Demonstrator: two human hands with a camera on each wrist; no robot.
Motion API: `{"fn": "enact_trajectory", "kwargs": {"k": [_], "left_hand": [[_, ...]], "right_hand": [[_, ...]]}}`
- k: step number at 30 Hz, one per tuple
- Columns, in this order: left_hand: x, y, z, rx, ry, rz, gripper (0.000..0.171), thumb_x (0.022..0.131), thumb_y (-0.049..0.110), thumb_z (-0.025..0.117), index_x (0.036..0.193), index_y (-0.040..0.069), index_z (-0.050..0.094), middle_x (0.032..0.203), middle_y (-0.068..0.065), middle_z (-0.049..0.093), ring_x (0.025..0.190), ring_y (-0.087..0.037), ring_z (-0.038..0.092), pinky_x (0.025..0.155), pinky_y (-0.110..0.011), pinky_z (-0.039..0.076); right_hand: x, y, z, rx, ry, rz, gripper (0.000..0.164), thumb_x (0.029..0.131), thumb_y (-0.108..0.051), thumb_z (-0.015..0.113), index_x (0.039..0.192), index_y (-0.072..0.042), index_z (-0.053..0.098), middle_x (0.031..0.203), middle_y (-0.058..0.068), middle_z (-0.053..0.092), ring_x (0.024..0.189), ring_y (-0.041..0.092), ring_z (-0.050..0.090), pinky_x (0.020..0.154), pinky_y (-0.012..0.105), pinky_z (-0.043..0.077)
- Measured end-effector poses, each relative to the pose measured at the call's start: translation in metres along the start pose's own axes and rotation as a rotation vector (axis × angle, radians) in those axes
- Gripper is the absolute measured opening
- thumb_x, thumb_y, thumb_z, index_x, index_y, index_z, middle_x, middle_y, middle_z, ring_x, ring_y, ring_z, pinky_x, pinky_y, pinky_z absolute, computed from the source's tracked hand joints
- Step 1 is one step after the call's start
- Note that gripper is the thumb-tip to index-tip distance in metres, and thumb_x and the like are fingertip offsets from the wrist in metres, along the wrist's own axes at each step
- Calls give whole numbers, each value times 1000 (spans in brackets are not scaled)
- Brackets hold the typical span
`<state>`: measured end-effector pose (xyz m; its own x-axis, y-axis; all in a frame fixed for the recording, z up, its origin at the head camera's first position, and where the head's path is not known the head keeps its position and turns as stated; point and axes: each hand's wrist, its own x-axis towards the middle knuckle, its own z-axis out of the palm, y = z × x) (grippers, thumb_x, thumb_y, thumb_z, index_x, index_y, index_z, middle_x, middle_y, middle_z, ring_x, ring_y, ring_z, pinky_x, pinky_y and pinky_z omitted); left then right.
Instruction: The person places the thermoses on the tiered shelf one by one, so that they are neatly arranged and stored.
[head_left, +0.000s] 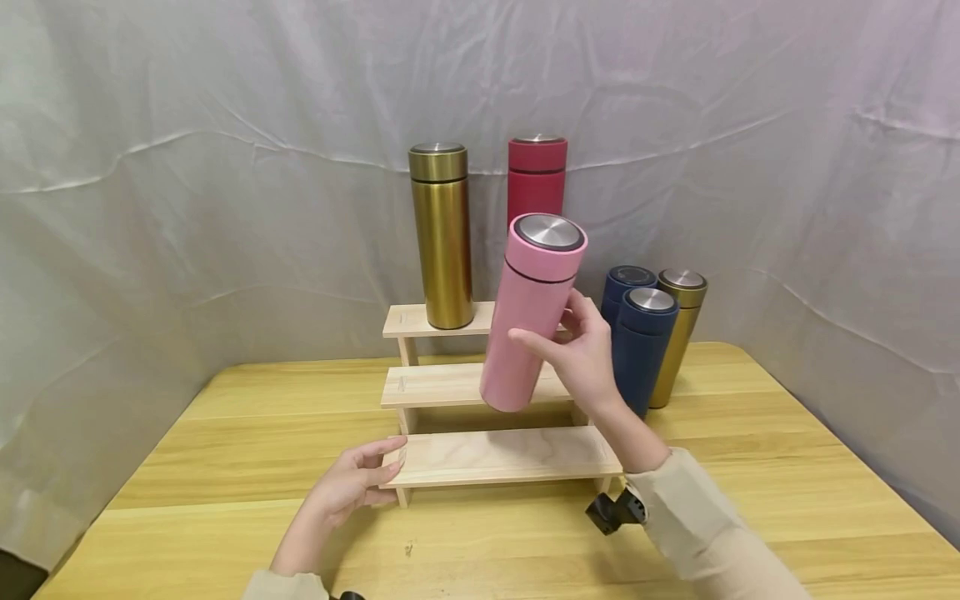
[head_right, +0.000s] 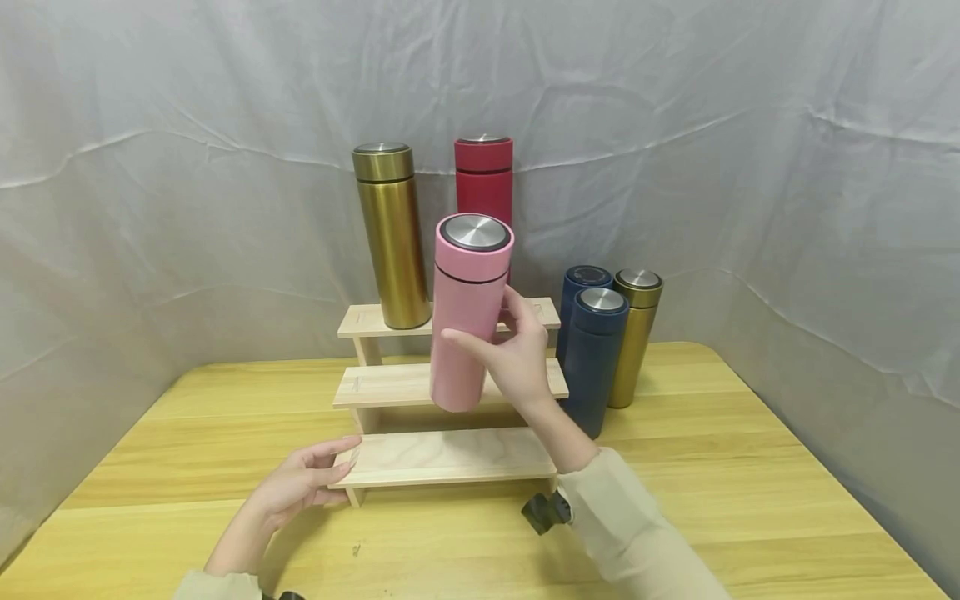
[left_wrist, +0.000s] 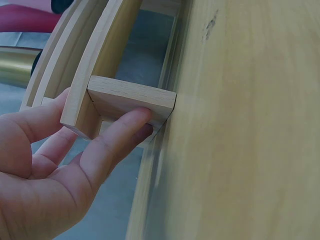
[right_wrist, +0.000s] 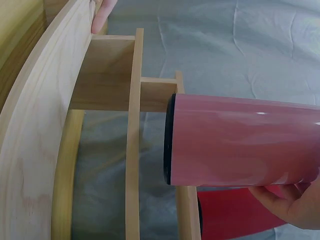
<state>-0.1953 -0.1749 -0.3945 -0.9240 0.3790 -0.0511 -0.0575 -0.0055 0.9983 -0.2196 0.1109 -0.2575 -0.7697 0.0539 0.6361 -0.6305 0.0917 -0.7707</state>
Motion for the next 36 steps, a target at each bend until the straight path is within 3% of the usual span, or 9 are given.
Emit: {"fn": "enact_trajectory", "kwargs": {"k": [6, 12, 19, 25, 29, 32, 36], "left_hand": [[-1, 0, -1, 4, 0, -2, 52, 89, 9, 54, 131, -10, 31, 141, -30, 7, 123, -52, 16, 85, -54, 41], [0, 0, -1, 9, -7, 3, 52, 89, 9, 54, 131, -10, 31, 141, -31, 8, 122, -52, 17, 84, -54, 41], [0, -2, -2, 5, -5, 6, 52, 89, 9, 54, 131, -10, 30, 141, -31, 8, 122, -52, 18, 84, -55, 41], [-1, -2, -2, 4, -9, 10, 52, 89, 9, 53, 131, -11, 30, 141, -31, 7, 122, -52, 16, 84, -54, 41], [-1, -2, -3, 5, -15, 13, 52, 90, 9, 53, 132, -11, 29, 141, -31, 7, 122, -52, 16, 84, -54, 41], [-1, -1, -3, 6, -22, 17, 52, 90, 9, 52, 132, -10, 29, 141, -31, 6, 122, -52, 16, 85, -55, 40], [-1, -1, -2, 4, -28, 23, 51, 90, 8, 52, 132, -11, 29, 142, -31, 3, 122, -53, 14, 85, -56, 40]], "right_hand": [[0, -16, 17, -5, 0, -28, 47, 68, 7, 72, 110, 9, 52, 95, 18, 57, 77, 10, 56, 63, 23, 51], [3, -17, 28, -26, -1, -56, 46, 68, 5, 73, 110, 9, 53, 90, 21, 59, 73, 15, 55, 60, 26, 49], [11, 9, 41, 36, -19, -85, 54, 68, -2, 76, 116, 0, 52, 99, 14, 61, 84, 20, 59, 71, 41, 52], [20, 38, 55, 118, -26, -139, 60, 67, -20, 80, 119, -6, 52, 104, 11, 60, 88, 22, 58, 71, 37, 52], [22, 39, 61, 93, -11, -122, 62, 65, -21, 81, 119, -7, 53, 104, 8, 59, 87, 20, 57, 68, 32, 53], [19, 18, 62, 47, -5, -87, 59, 65, -14, 81, 118, -6, 54, 103, 8, 58, 88, 20, 57, 68, 34, 53], [21, 17, 65, 31, 0, -53, 61, 64, -11, 81, 119, -4, 53, 105, 9, 58, 91, 18, 57, 71, 32, 52]]}}
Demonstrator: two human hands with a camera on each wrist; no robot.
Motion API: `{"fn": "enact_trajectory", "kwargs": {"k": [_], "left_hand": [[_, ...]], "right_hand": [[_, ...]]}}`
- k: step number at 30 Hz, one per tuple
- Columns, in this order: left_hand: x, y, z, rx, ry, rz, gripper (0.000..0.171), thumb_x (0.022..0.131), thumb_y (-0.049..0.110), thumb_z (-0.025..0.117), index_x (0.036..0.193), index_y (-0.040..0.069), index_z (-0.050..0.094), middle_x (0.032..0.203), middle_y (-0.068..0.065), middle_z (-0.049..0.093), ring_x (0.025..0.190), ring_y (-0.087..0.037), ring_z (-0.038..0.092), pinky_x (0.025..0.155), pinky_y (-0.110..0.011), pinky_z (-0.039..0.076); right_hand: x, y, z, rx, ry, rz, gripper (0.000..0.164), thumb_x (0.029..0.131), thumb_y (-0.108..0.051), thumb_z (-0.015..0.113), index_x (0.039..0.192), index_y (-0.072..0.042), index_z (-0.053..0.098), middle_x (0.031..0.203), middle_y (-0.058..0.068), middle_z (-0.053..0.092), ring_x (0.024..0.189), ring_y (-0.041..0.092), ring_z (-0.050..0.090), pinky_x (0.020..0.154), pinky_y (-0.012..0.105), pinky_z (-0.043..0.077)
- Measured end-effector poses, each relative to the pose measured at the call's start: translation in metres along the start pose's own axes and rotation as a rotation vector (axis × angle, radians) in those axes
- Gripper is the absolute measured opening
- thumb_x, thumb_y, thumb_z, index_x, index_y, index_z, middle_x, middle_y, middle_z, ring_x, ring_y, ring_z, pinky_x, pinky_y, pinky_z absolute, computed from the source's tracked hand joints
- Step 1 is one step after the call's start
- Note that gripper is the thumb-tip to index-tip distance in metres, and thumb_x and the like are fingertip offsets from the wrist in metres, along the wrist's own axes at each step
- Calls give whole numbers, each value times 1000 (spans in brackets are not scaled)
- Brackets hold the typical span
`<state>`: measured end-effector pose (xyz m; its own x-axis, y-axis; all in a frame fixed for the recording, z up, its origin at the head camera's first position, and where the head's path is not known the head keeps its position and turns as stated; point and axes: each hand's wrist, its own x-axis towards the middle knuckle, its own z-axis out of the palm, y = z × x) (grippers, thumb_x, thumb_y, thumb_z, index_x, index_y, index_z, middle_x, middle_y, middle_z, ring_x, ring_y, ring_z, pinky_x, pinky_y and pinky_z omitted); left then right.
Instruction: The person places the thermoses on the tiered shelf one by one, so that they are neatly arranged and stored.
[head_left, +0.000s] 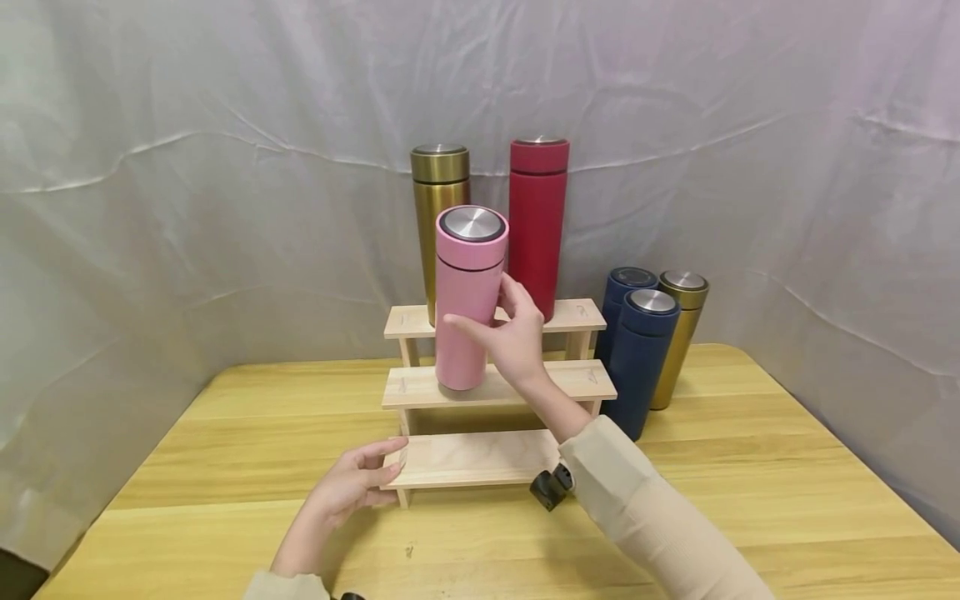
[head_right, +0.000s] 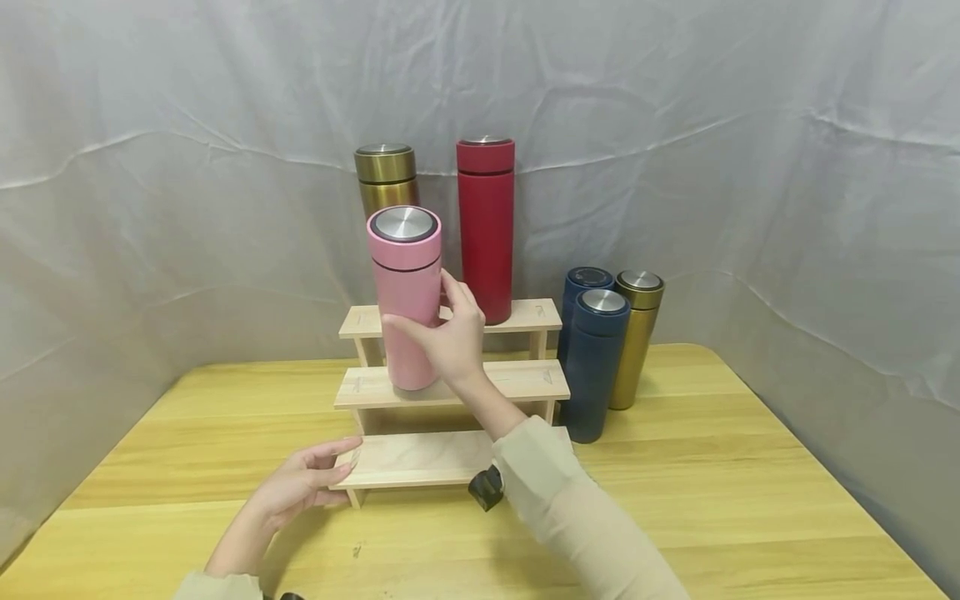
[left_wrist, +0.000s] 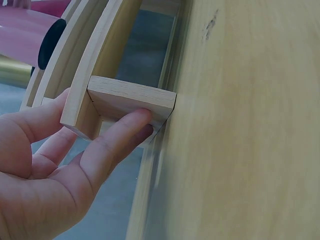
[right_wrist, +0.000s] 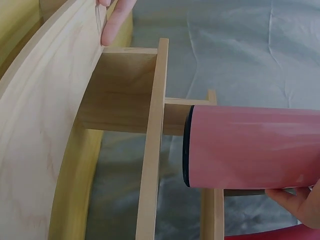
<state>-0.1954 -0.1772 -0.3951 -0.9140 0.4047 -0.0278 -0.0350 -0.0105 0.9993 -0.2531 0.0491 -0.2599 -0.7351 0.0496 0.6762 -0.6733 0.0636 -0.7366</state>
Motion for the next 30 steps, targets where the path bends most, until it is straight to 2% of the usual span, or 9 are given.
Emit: {"fn": "enact_trajectory", "kwargs": {"k": [4, 6, 7, 11, 13, 21, 26, 30], "left_hand": [[0, 0, 1, -7, 1, -3, 51, 90, 8, 52, 132, -11, 29, 142, -31, 2, 122, -53, 14, 85, -56, 40], [0, 0, 1, -7, -1, -1, 51, 90, 7, 52, 132, -11, 29, 142, -31, 2, 123, -53, 13, 85, -56, 40], [0, 0, 1, -6, -2, -1, 51, 90, 8, 52, 132, -11, 29, 142, -31, 2, 123, -53, 12, 85, -56, 40], [0, 0, 0, -1, -3, 3, 51, 90, 8, 52, 132, -11, 29, 141, -31, 2, 123, -53, 12, 85, -56, 39], [0, 0, 0, -3, -2, 2, 51, 90, 7, 52, 131, -11, 29, 142, -31, 2, 123, -53, 12, 85, -56, 39], [0, -1, 0, 4, 12, -4, 51, 90, 8, 53, 131, -11, 30, 142, -30, 5, 123, -52, 14, 85, -55, 40], [0, -1, 1, 3, 10, -2, 51, 90, 8, 52, 131, -11, 30, 142, -30, 5, 122, -52, 14, 85, -55, 40], [0, 0, 1, -1, 7, 1, 51, 90, 8, 53, 131, -11, 29, 142, -30, 5, 123, -53, 13, 85, -55, 40]], "right_hand": [[2, 4, 3, -15, 17, 12, 63, 64, -14, 81, 120, -5, 53, 105, 9, 58, 92, 19, 57, 72, 32, 52], [7, 23, 6, 1, 25, 10, 65, 65, -21, 81, 121, -5, 53, 106, 9, 58, 92, 19, 57, 73, 32, 52], [8, 24, 7, 2, 27, 8, 65, 65, -22, 81, 121, -6, 53, 105, 9, 58, 92, 19, 57, 73, 32, 52], [9, 21, 11, 2, 23, 11, 65, 65, -21, 81, 121, -4, 52, 106, 10, 58, 92, 20, 56, 74, 33, 52], [4, 3, 11, -18, 15, 21, 65, 65, -15, 81, 121, -3, 52, 106, 11, 58, 92, 20, 56, 74, 33, 52], [3, 11, 16, -63, -3, 32, 68, 64, -16, 82, 123, -3, 52, 106, 11, 58, 92, 19, 57, 74, 32, 52], [2, 16, 18, -54, -9, 20, 67, 63, -16, 82, 122, -2, 53, 105, 15, 59, 91, 22, 58, 75, 38, 51], [3, 15, 18, -44, -16, 20, 65, 64, -16, 82, 121, -3, 53, 105, 13, 61, 90, 20, 58, 74, 35, 51]]}}
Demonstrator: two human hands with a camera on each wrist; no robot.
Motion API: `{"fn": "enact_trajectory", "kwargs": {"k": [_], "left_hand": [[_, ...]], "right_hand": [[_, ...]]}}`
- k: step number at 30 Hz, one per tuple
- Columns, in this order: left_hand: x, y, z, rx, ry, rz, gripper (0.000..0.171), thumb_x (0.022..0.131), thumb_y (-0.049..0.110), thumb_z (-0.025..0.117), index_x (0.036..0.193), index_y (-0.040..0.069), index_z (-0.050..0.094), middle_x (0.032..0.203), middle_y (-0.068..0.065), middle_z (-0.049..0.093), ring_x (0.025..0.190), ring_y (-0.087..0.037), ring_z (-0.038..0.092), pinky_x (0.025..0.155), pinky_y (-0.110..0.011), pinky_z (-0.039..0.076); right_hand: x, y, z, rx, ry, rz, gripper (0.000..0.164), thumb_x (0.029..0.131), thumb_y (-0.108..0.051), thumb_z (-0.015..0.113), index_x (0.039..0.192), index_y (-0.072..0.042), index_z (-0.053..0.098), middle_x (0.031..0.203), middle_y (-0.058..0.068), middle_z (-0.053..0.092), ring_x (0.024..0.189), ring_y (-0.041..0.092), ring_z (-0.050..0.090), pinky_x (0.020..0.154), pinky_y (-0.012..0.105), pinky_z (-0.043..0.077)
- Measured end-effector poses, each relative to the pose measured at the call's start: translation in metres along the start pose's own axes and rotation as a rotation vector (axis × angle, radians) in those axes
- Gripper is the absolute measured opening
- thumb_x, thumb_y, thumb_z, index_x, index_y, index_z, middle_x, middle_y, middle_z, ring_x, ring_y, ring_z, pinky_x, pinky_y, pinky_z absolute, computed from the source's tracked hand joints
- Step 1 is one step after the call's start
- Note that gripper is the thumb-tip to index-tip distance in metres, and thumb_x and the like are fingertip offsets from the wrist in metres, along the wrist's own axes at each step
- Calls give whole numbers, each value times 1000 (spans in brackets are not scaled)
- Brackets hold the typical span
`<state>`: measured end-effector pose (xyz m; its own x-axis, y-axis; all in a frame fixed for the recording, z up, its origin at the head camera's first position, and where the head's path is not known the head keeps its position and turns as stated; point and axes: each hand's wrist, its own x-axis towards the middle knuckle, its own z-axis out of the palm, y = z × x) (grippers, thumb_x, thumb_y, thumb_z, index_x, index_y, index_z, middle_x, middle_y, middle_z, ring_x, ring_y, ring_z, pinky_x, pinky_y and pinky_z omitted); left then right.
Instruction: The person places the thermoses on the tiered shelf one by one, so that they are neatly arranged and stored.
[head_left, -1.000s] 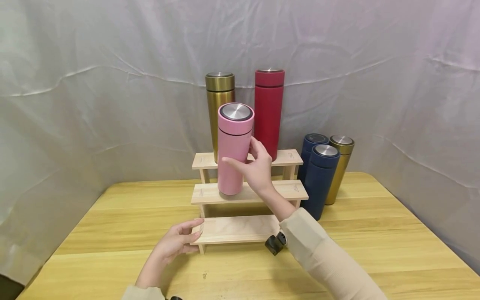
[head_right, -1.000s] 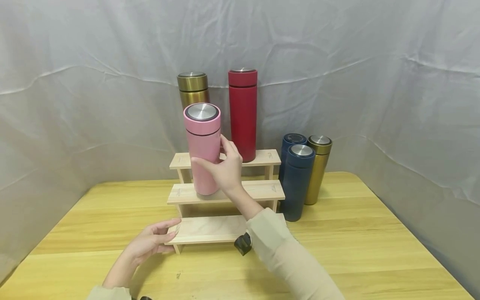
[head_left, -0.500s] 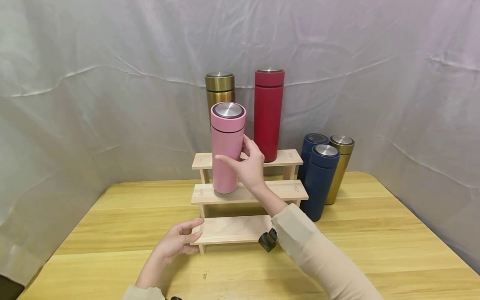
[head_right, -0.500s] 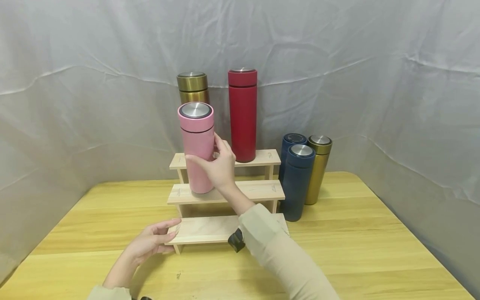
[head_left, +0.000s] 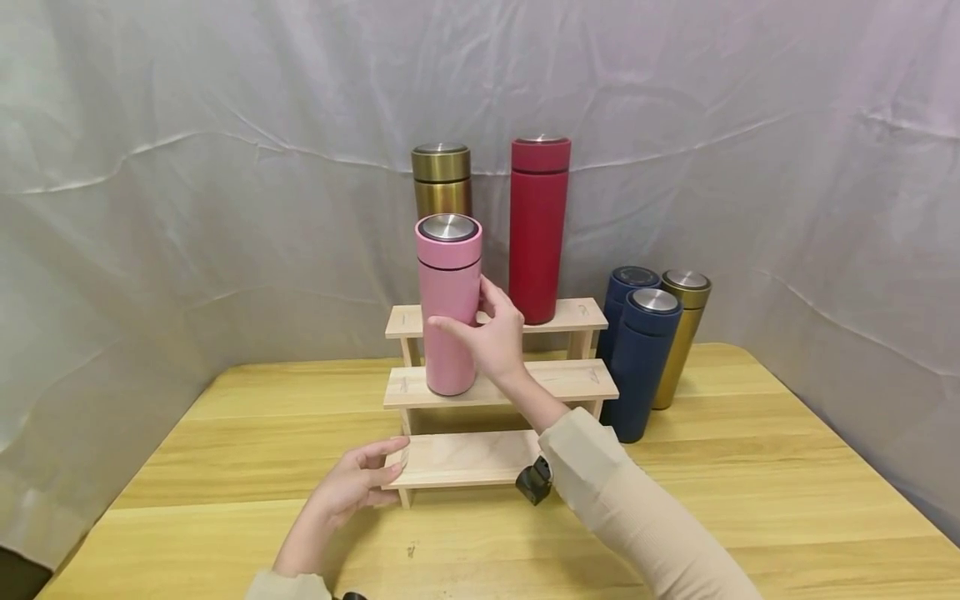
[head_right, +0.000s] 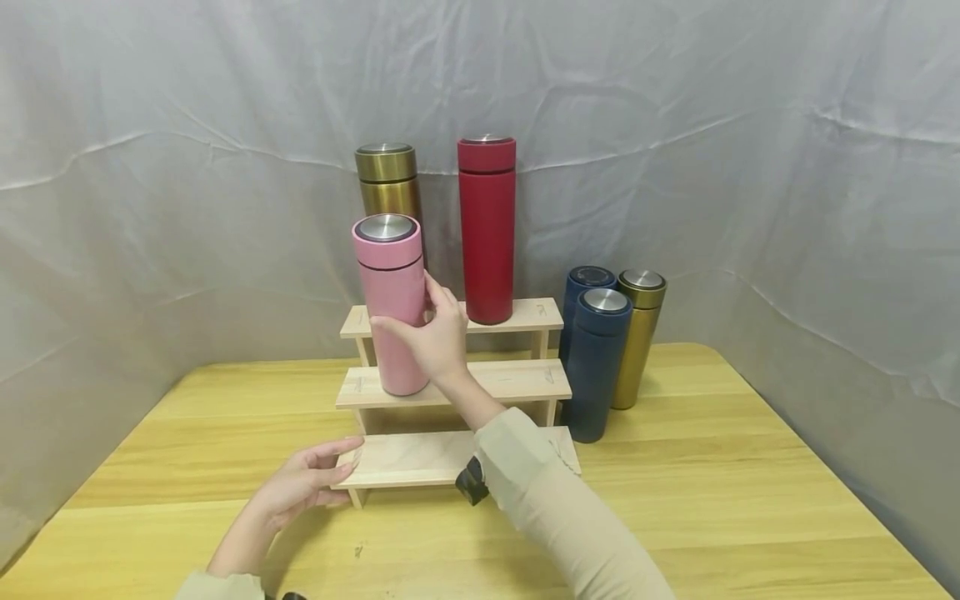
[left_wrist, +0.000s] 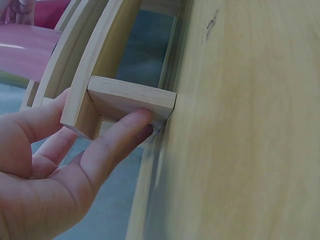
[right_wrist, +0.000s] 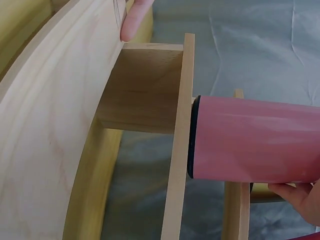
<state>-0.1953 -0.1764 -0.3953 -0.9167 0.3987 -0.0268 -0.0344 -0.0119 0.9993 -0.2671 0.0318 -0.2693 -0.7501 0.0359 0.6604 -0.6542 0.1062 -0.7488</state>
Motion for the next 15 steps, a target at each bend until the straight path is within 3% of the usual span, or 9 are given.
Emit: {"fn": "enact_trajectory", "kwargs": {"k": [8, 15], "left_hand": [[0, 1, 1, -8, -1, 3, 51, 90, 7, 52, 131, -11, 29, 142, -30, 5, 122, -53, 14, 84, -57, 39], [0, 1, 2, -13, 8, -4, 51, 89, 8, 53, 131, -11, 30, 142, -30, 6, 123, -52, 15, 84, -56, 40]], "right_hand": [[-1, 2, 2, 1, -10, 20, 70, 65, -13, 81, 125, -1, 48, 105, 13, 61, 91, 18, 58, 75, 31, 51], [-1, 2, 3, -34, -29, 1, 75, 67, -15, 79, 131, -1, 43, 118, 13, 57, 101, 17, 57, 78, 30, 50]]}}
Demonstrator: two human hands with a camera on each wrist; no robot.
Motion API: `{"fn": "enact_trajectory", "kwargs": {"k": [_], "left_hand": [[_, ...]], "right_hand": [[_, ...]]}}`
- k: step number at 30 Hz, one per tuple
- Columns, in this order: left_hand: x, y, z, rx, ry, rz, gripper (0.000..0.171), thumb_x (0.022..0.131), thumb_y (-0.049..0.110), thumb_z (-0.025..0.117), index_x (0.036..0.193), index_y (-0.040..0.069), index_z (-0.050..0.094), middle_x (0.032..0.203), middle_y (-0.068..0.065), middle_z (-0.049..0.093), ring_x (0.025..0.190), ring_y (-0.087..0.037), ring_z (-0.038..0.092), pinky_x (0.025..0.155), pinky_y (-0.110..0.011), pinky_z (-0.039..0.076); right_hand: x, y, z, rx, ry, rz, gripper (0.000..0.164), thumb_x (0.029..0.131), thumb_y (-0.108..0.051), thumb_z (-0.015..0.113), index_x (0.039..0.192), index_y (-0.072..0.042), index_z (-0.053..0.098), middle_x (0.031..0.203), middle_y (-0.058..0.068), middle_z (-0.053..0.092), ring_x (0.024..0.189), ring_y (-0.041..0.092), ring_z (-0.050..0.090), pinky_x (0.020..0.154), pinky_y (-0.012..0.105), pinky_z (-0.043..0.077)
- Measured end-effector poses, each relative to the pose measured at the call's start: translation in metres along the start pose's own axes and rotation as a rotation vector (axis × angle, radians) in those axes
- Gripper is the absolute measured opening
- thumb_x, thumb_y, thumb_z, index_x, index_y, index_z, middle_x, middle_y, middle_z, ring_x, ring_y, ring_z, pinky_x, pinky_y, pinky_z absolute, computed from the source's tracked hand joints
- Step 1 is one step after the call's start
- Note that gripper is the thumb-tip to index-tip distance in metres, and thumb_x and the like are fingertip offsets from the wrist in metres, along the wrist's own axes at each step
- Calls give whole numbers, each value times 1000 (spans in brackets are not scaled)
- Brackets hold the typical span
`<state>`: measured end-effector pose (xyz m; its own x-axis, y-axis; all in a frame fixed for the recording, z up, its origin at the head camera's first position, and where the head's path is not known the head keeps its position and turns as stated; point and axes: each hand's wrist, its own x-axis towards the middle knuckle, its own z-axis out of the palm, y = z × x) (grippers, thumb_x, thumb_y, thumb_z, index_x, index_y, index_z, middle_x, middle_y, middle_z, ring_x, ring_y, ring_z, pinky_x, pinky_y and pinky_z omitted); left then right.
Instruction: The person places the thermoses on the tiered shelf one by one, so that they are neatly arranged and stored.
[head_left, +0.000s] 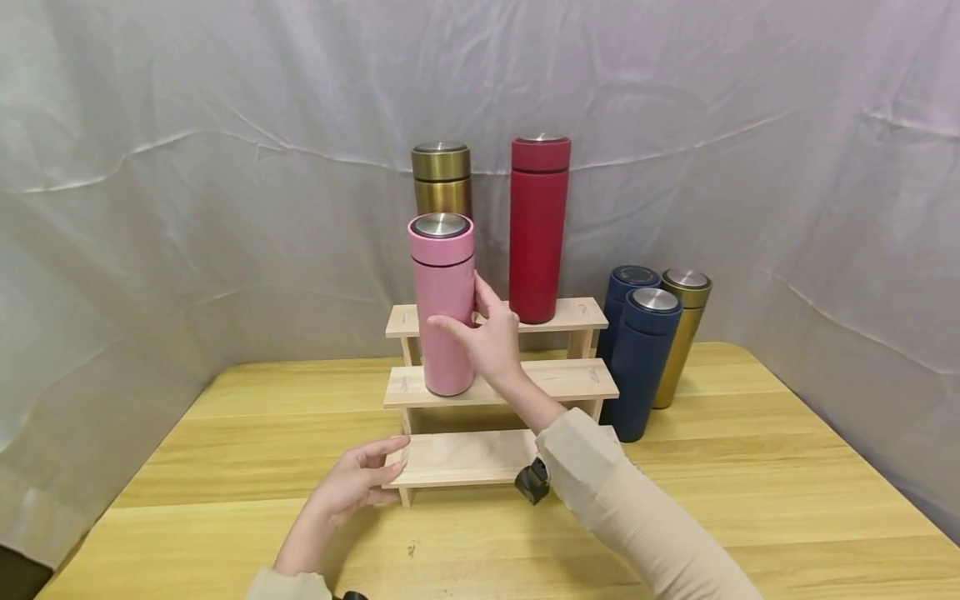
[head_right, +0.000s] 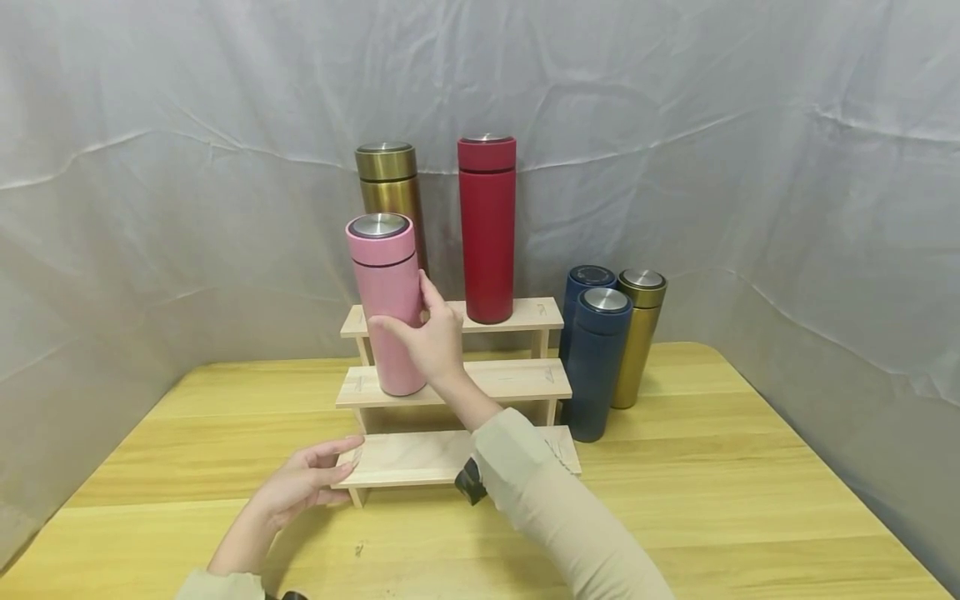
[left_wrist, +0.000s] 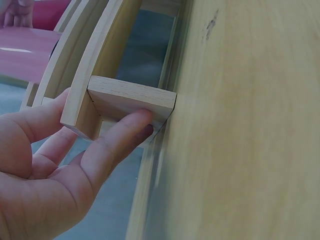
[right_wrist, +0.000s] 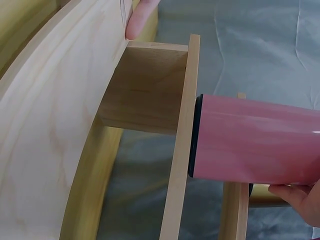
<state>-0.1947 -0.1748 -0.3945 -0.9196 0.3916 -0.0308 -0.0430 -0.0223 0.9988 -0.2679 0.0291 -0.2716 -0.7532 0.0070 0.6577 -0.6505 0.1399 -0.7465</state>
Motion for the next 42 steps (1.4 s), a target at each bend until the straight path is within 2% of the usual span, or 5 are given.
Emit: {"fn": "enact_trajectory", "kwargs": {"k": [13, 20, 28, 36, 42], "left_hand": [[1, -2, -1, -7, 13, -14, 51, 89, 9, 54, 131, -10, 32, 142, -29, 7, 123, -52, 15, 85, -56, 39], [2, -3, -1, -8, 17, -15, 51, 89, 8, 54, 131, -10, 32, 142, -29, 7, 123, -52, 15, 85, -56, 39], [2, -2, 1, 0, 24, -20, 51, 89, 9, 55, 131, -10, 32, 142, -29, 7, 122, -52, 16, 85, -57, 39], [2, -2, 1, 5, 13, -12, 51, 89, 8, 54, 131, -11, 31, 142, -30, 6, 122, -53, 16, 84, -57, 39], [1, -2, 0, 9, 16, -14, 51, 89, 8, 54, 131, -11, 31, 142, -30, 5, 122, -52, 16, 85, -57, 39]], "right_hand": [[1, -3, 1, -102, -16, 0, 79, 71, -19, 76, 134, 5, 34, 130, 18, 42, 114, 21, 47, 88, 33, 44], [3, -1, 4, -122, -36, -26, 76, 74, -17, 73, 134, 7, 32, 136, 17, 34, 120, 17, 40, 95, 28, 38], [2, -2, 1, -119, -80, 10, 76, 78, -17, 69, 136, 6, 25, 138, 16, 32, 121, 18, 39, 93, 31, 40], [2, -4, -3, -35, -107, 87, 79, 77, -15, 71, 139, 2, 24, 140, 14, 31, 120, 23, 40, 89, 35, 43], [-1, 2, -12, -24, -110, 116, 73, 79, -16, 69, 138, 1, 29, 134, 18, 40, 121, 23, 40, 91, 46, 41]]}}
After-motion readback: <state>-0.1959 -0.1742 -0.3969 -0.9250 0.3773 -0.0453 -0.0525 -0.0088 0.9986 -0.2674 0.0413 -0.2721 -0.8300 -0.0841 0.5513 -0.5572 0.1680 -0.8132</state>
